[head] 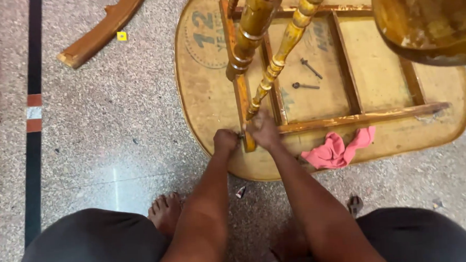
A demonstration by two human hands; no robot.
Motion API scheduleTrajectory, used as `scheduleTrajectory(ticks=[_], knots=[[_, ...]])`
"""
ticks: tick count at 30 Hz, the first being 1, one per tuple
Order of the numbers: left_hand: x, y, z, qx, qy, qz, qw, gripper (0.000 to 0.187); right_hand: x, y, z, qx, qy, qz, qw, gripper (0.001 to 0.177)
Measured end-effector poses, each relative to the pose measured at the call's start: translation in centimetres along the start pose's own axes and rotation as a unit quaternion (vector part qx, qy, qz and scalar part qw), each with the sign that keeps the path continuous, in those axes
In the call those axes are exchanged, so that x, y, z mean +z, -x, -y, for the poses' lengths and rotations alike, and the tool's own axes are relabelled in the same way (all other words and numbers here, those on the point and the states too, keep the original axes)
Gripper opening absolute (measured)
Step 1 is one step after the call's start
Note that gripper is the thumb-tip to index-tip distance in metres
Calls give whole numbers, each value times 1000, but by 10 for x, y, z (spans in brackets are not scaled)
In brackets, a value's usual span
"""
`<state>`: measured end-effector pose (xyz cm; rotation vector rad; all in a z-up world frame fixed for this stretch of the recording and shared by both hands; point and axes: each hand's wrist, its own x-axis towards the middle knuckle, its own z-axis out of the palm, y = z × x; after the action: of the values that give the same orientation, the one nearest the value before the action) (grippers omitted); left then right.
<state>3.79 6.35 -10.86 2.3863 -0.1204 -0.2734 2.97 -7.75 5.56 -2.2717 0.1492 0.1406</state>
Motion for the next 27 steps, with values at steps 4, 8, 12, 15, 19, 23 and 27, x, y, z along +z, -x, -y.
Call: scheduleTrajectory(ticks=[4, 8, 12, 15, 19, 23, 27], knots=[[-33, 21, -30, -191, 323, -17, 927, 20, -5, 28, 12, 9, 261, 39, 965, 105], [-49, 25, -42, -226, 459, 17, 859, 26, -14, 47, 39, 57, 342, 113, 931, 112], [-47, 25, -34, -190, 419, 26, 887, 23, -12, 44, 22, 22, 376, 128, 918, 96], [-46, 12, -29, -168, 412, 41, 895, 26, 0, 39, 8, -44, 391, 58, 917, 105], [-51, 10, -28, -169, 452, 71, 873, 20, -9, 39, 15, -19, 376, 110, 920, 95], [-52, 4, -27, -237, 475, 93, 842, 14, -15, 38, 23, -8, 395, 159, 905, 95], [-44, 5, -21, -192, 464, 77, 861, 12, -16, 36, 27, -7, 412, 174, 894, 96]])
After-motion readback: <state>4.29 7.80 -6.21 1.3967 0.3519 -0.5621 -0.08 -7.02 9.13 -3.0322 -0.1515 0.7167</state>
